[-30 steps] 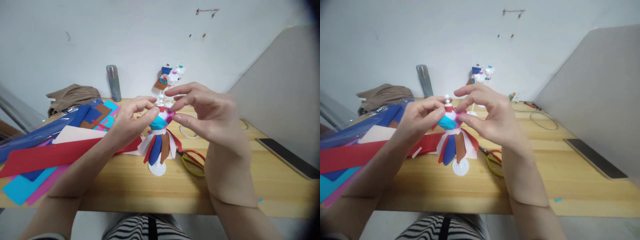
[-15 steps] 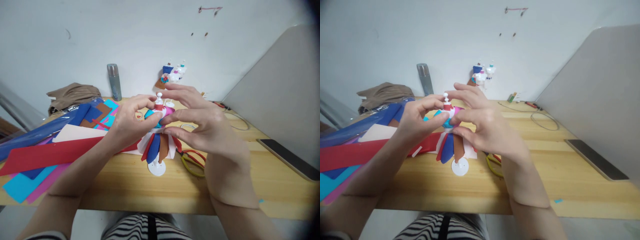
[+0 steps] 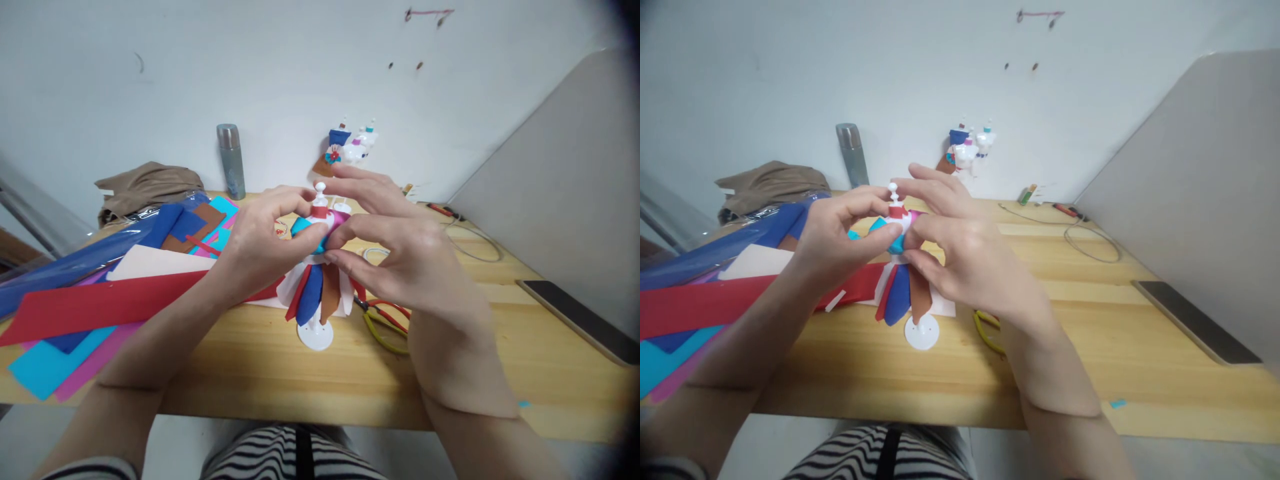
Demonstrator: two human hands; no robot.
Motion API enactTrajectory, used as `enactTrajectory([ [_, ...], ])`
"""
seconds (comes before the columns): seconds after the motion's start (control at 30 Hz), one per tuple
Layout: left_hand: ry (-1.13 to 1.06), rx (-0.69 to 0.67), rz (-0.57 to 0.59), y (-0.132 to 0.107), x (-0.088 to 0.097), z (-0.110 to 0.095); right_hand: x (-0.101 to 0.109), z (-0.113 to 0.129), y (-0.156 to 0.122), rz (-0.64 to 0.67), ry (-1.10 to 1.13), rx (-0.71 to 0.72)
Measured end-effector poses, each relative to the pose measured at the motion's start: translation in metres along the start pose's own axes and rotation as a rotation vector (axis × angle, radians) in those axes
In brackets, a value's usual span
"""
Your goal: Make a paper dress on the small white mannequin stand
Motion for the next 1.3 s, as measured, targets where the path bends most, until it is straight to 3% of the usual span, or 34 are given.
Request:
enactTrajectory([
  [0.43,0.001,-0.047,-0.016,-0.003,0.0,0.0,-0.006,0.002,0.0,-0.01,0.041,-0.042],
  [0.63,-0.082,0.092,0.063,-0.002,0.002,-0.003,-0.004,0.006,0.001,-0.005,0.108,-0.07],
  [0.73,-0.112,0.174,0.099,-0.001,0.004,-0.003,0.0,0.011,0.003,-0.003,0.147,-0.142],
  [0.8,-0.118,0.18,0.095,0.0,0.005,-0.003,0.002,0.013,0.003,-0.067,0.178,-0.226],
  [0.93,-0.101,0.132,0.081,-0.001,0.004,-0.006,-0.002,0.011,0.001,-0.333,0.255,-0.409],
  [1.0,-0.083,0.068,0.07,-0.002,0.002,-0.008,-0.005,0.009,0.003,-0.395,0.278,-0.428],
  [1.2,0.054,-0.143,-0.028,-0.009,-0.003,-0.011,-0.008,0.01,0.017,-0.35,0.359,-0.442],
  [1.3,0.058,-0.2,0.001,-0.01,-0.002,-0.015,-0.004,0.009,0.027,-0.279,0.369,-0.455],
])
Point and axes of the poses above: each hand's wrist, its own y-axis towards the middle knuckle, its own x-axis out of the back of the hand, z = x × y, the point moved 1 cm from there along y, towards the middle knuckle, and after that the axes turned 3 degrees about -z, right-handed, at the moved point
